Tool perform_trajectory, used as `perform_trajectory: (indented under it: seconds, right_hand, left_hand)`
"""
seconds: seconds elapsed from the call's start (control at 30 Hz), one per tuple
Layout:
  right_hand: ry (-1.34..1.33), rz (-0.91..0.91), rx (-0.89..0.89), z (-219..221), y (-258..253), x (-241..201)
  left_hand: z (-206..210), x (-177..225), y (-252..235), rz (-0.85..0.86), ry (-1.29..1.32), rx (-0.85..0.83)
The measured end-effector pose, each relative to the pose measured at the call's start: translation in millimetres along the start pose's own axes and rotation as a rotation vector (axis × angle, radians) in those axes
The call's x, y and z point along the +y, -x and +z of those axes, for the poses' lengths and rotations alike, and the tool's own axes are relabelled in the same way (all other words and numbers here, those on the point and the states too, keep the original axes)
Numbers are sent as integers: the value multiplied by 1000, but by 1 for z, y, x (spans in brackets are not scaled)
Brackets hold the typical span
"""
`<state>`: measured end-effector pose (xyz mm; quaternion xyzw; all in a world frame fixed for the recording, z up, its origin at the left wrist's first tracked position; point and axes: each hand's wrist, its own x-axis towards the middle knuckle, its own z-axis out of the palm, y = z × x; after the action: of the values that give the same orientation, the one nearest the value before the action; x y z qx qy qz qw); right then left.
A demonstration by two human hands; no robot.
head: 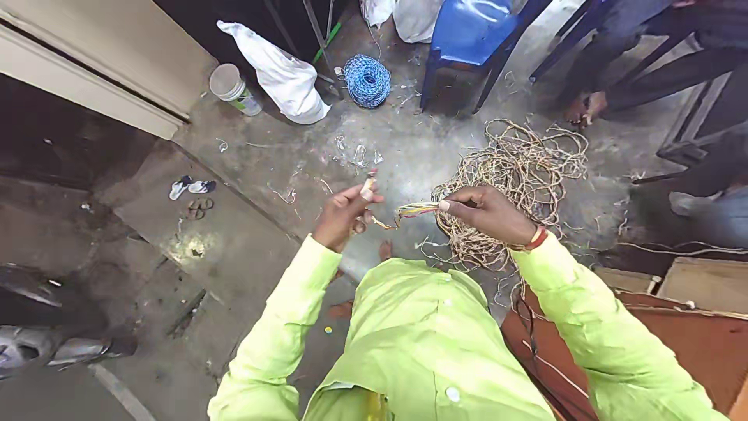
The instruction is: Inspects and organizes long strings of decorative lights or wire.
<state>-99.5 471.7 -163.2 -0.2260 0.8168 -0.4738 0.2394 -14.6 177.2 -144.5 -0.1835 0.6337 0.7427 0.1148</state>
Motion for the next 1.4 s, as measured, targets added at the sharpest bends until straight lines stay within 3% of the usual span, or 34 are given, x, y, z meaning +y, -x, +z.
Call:
perform_trajectory:
  seconds: [0.17,0.37,0.53,0.7,0.8,0.87,0.97,1.1,1.17,1.3,1.4]
  right_hand:
    - [-371,103,-138,12,-11,-11]
    - [-658,208,-232,4,-5,-14]
    - [-650,64,-406,-11,3,-15]
    - [-528,-90,-542,-14,10,-12]
    - [-398,-30,-410,-17,11,-9]
    - [-387,-7,-304,-22,14,-7]
    - [-384,-36,-117,-33,20,3]
    - [-399,-45,102,-54,21,3]
    - [-427,-72,173,-65,21,-3]
    - [-423,-141,132,-83,26,-8]
    - [-403,-150,85,-87,32,-8]
  left_hand:
    - [26,-19,-12,17,-122,-217]
    - [28,-14,-21,22,-204,-293]
    - [28,2,-23,11,-223,-403]
    - [30,2,-24,207,-256,-308]
    - [30,6,-24,336,-186,-208]
    - [21,11,-21,364,-157,-245]
    - [-5,20,-7,334,-267,-442]
    - [-29,19,4,152,-382,-672]
    - [-32,11,7,121,-321,-577]
    - [-26,0,10,120,-44,-154]
    - [-20,-5,8,121,138,-40]
